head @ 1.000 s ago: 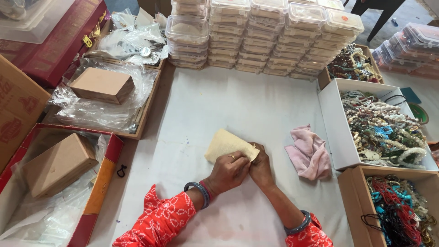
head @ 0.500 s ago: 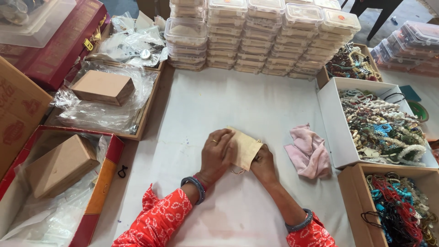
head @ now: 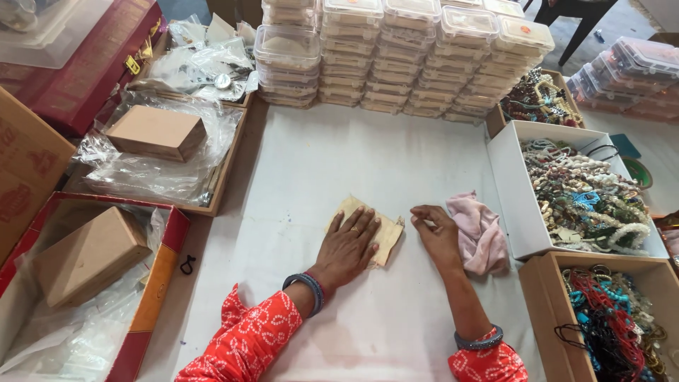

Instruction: The person cleans a blue beaded bracelet with a pink cloth on a white table. They then place the bracelet into a small plastic bag and wrap it in a beige pouch. Finally, they wipe a small plastic container with the cloth.

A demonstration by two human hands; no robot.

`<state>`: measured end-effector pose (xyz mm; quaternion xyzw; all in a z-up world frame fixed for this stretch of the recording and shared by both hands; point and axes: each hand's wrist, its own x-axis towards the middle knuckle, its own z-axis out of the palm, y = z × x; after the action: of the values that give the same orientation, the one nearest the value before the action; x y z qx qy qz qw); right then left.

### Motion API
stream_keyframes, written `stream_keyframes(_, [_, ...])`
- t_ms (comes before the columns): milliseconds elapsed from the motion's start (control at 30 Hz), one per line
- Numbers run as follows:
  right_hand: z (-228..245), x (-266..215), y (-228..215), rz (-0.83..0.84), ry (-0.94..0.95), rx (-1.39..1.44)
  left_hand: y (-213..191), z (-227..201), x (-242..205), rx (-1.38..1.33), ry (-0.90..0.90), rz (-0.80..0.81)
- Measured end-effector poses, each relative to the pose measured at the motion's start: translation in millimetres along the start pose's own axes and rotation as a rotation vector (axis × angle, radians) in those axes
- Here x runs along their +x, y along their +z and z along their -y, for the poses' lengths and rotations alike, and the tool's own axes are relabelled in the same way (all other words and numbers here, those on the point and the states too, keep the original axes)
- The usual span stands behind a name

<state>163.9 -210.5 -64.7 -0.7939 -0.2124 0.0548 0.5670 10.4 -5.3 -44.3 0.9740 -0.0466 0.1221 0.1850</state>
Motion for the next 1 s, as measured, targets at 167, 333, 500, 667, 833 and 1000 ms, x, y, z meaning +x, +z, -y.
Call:
stream_keyframes(167, [43.3,-8.8,5.9,0.095,-0.037,-0.025,-0.7,-0.3,1.0,0.008,-0.007,0.021])
stream_keyframes(333, [38.9,-11.3,2.6,0.172,-0.232,-0.482,1.4,-0.6,0.8,0.024,-0.009,0.048])
stream_keyframes(500, [41.5,-7.2,-7.5,-0.032,-0.238,-0.553,-0.8,-1.1,1.0,0.029,-0.013,0.045])
stream_keyframes(667, [66.1,-17.3,11.2,0.087,-0.428,-0.645,0.4,-0.4,-0.3,0.019,-0.014,0.046])
stream_keyframes(833, [31.6,-13.2,8.9,0.125,-0.258,-0.694,-25.7,-10.2,-0.4,-0.016,0.045,-0.154])
stream_keyframes(1000, [60.1,-14.4,4.2,0.169,-0.411,-0.573,-31.9,-15.8,-5.4,-0.087,0.043,0.009])
